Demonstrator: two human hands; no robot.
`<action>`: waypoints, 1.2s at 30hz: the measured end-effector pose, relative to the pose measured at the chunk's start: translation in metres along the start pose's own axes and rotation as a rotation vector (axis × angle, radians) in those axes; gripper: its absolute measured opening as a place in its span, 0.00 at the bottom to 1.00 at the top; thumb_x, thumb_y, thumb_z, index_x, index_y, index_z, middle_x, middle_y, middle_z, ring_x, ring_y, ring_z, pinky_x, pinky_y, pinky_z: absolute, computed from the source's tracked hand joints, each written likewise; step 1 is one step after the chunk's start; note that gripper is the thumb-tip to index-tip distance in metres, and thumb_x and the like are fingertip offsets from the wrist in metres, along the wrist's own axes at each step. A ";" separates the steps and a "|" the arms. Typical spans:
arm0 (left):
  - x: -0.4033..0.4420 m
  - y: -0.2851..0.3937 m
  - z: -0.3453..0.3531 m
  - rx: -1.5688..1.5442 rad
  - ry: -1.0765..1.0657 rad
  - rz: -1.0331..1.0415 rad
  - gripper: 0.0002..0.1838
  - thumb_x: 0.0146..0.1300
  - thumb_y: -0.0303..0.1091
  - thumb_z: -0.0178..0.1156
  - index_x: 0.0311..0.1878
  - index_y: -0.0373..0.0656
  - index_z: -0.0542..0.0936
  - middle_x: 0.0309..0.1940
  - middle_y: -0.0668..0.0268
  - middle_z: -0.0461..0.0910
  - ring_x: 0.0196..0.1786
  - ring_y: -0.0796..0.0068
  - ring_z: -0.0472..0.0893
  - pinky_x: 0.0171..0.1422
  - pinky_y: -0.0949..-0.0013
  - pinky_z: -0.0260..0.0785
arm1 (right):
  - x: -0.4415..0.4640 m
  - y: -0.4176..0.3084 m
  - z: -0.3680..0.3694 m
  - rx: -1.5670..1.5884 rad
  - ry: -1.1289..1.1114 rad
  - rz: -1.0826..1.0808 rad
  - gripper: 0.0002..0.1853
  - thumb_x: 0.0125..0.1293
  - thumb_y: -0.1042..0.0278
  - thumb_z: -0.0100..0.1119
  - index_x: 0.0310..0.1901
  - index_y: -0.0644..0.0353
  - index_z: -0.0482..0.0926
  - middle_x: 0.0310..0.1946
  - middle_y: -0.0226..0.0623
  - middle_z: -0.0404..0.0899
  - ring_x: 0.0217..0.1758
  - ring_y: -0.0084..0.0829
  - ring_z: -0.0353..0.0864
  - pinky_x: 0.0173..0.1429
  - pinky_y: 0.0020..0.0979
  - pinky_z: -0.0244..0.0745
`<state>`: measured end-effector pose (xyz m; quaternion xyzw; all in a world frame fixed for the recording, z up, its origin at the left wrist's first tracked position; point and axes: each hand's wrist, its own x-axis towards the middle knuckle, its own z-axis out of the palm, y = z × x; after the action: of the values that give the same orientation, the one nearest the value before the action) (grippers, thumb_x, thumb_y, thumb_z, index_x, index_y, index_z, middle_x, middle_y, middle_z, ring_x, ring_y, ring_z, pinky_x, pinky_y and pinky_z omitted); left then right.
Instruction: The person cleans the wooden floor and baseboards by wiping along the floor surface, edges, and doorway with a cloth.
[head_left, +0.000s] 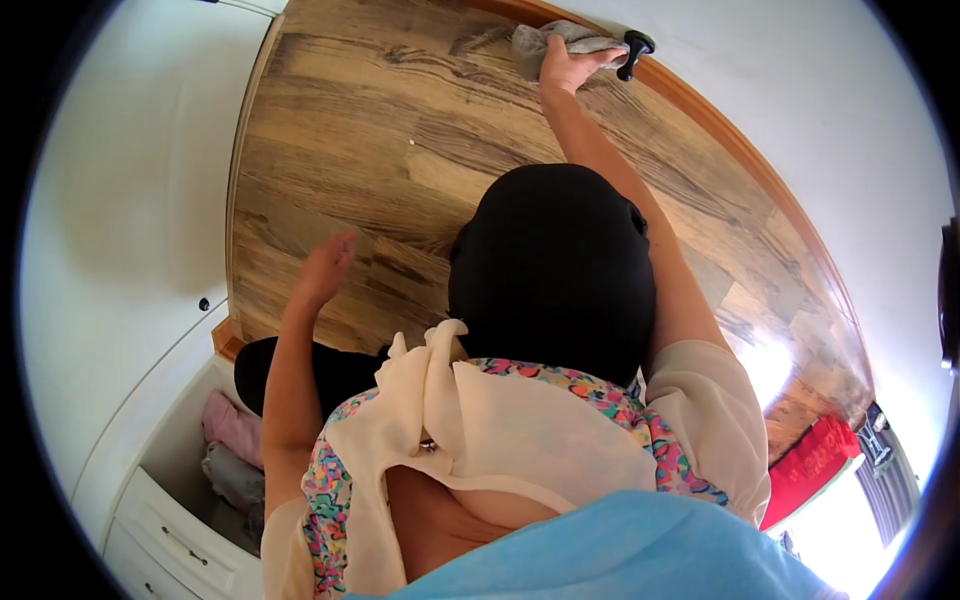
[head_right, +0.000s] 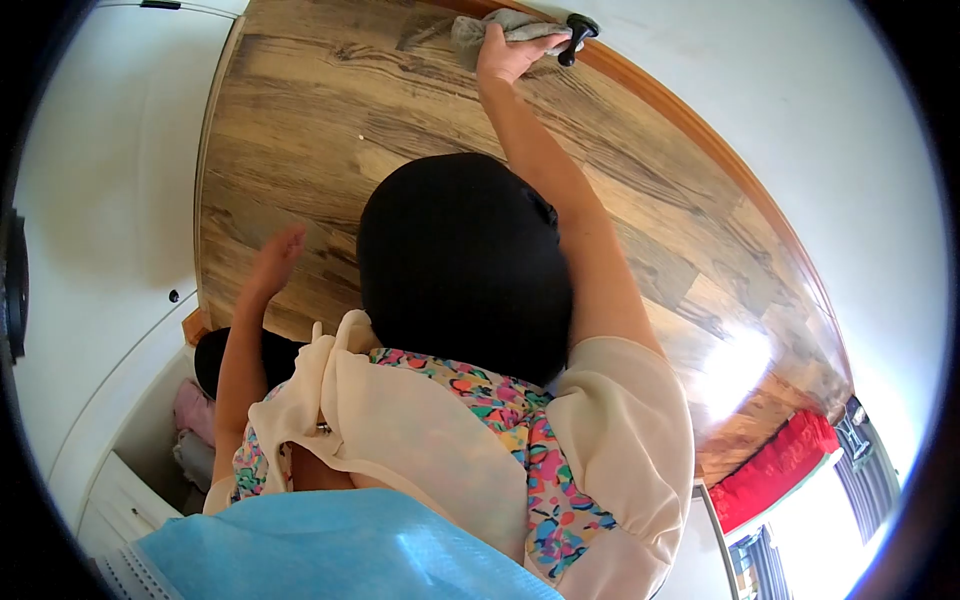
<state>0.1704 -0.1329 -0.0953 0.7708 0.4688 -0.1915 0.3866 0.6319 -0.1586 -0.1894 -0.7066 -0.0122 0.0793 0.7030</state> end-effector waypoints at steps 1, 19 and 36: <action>-0.002 -0.003 0.001 0.003 0.001 -0.004 0.20 0.68 0.34 0.53 0.62 0.42 0.74 0.48 0.53 0.81 0.50 0.54 0.81 0.54 0.60 0.72 | 0.004 0.005 0.004 0.019 0.041 -0.052 0.57 0.54 0.70 0.64 0.78 0.60 0.33 0.76 0.58 0.40 0.77 0.53 0.48 0.79 0.41 0.45; -0.022 0.005 -0.008 -0.132 -0.015 -0.101 0.22 0.70 0.33 0.53 0.66 0.41 0.72 0.58 0.51 0.79 0.58 0.55 0.79 0.60 0.61 0.71 | 0.001 -0.013 0.009 -0.180 -0.163 0.191 0.51 0.61 0.63 0.65 0.77 0.57 0.39 0.70 0.62 0.55 0.70 0.55 0.60 0.67 0.52 0.60; -0.021 0.023 -0.014 -0.106 0.004 -0.067 0.21 0.69 0.33 0.52 0.64 0.40 0.73 0.56 0.50 0.79 0.58 0.52 0.79 0.59 0.59 0.72 | 0.014 -0.002 0.005 0.087 0.018 0.234 0.52 0.62 0.69 0.63 0.79 0.50 0.36 0.75 0.48 0.50 0.71 0.50 0.60 0.70 0.44 0.59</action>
<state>0.1791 -0.1398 -0.0633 0.7336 0.5047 -0.1776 0.4191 0.6458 -0.1521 -0.1886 -0.6726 0.0803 0.1551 0.7191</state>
